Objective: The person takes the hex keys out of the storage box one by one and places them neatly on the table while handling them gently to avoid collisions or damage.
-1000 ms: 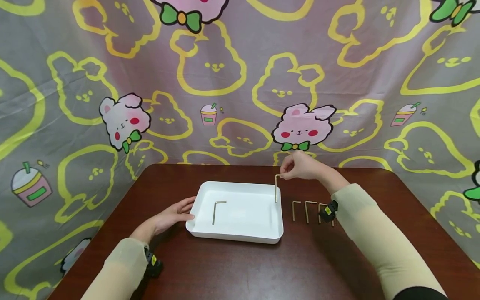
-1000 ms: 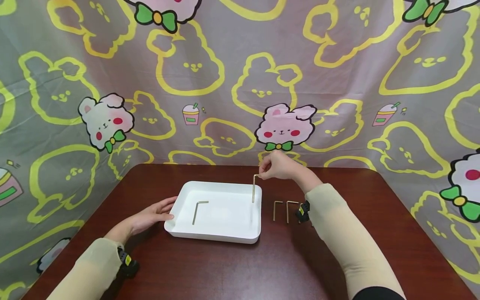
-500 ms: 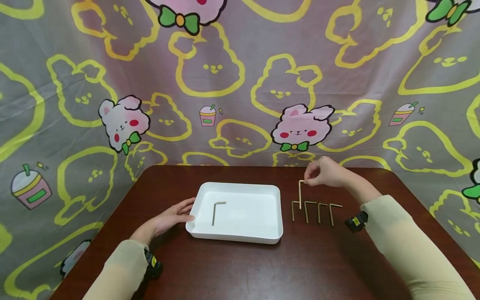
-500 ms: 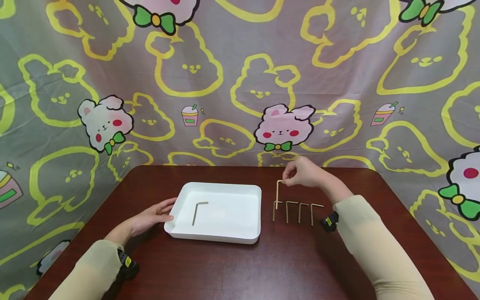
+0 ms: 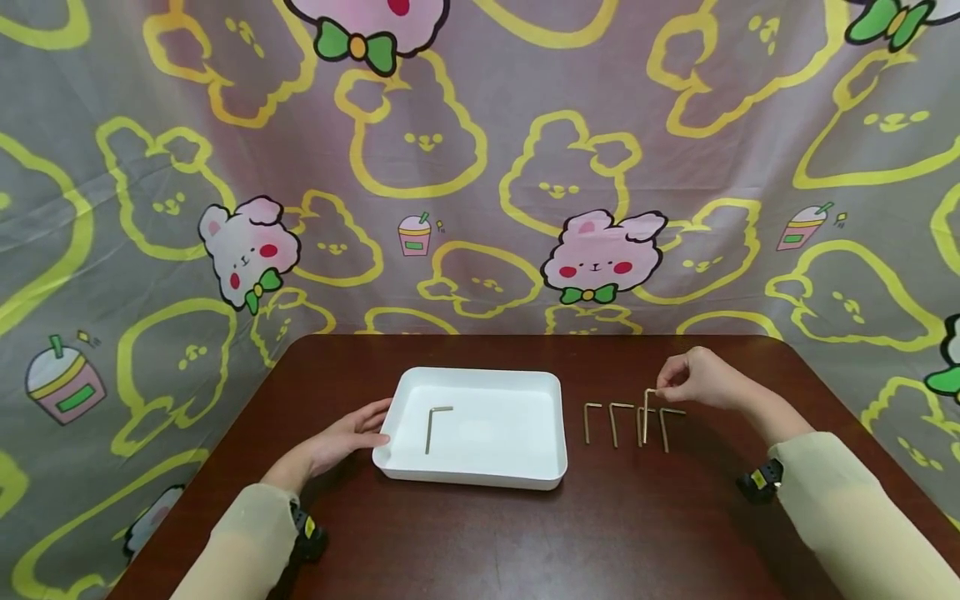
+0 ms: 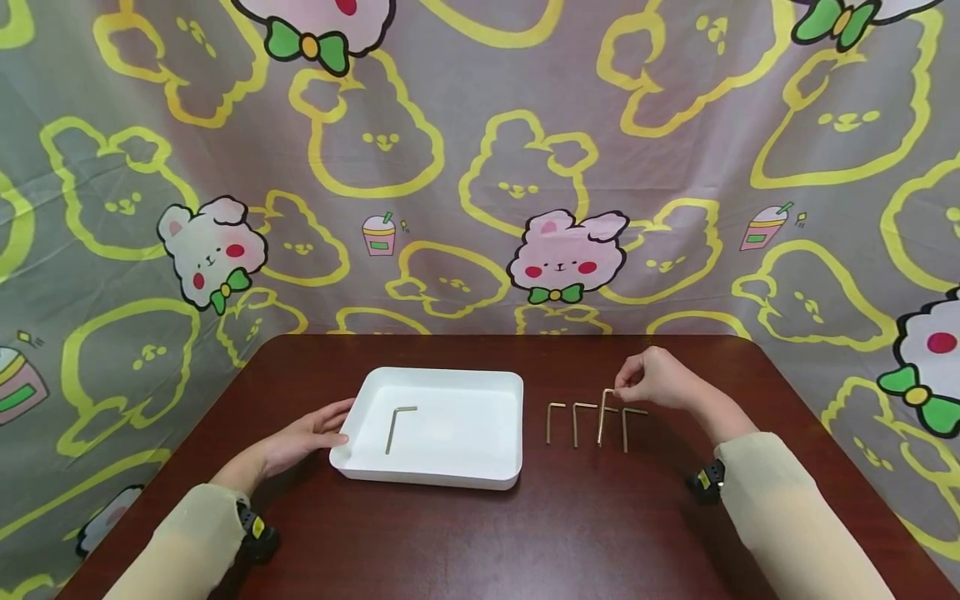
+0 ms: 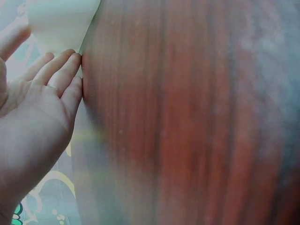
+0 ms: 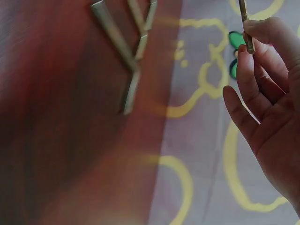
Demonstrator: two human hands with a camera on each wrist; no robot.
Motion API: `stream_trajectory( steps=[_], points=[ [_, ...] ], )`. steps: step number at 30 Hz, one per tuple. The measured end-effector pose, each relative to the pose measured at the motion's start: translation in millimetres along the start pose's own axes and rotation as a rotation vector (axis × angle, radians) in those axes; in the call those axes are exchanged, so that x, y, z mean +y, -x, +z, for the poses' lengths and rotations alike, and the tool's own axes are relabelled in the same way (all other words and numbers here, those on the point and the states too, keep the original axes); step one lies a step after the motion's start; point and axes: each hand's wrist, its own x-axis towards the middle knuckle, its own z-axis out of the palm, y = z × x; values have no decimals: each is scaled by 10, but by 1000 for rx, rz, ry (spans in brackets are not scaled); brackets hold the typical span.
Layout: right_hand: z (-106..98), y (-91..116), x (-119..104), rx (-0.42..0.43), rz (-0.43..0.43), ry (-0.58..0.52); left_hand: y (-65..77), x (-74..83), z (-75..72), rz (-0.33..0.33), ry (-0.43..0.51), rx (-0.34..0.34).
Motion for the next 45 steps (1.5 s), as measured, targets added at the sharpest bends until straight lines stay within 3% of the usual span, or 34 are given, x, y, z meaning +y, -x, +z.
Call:
stream_trajectory(
  steps=[7,13,18,23,35,45],
  points=[
    [196,156,89,-46,-37,-55,2,4,3,0,-10,-6],
    [423,194,-23,-100,-73,-97,-10,3,7,-17,-11,12],
    [590,172,-115,-113,-150,-122,-8,21,13,-22,-11,18],
    [708,156,-124,-135,-160,-134,-4,29,16,-18,-9,17],
    [803,116,-100,-187,-176,-141,-6,11,11,-19,-3,18],
    [816,99,-128,-243,-100,-72,17,43,28,-23,-5,13]
  ],
)
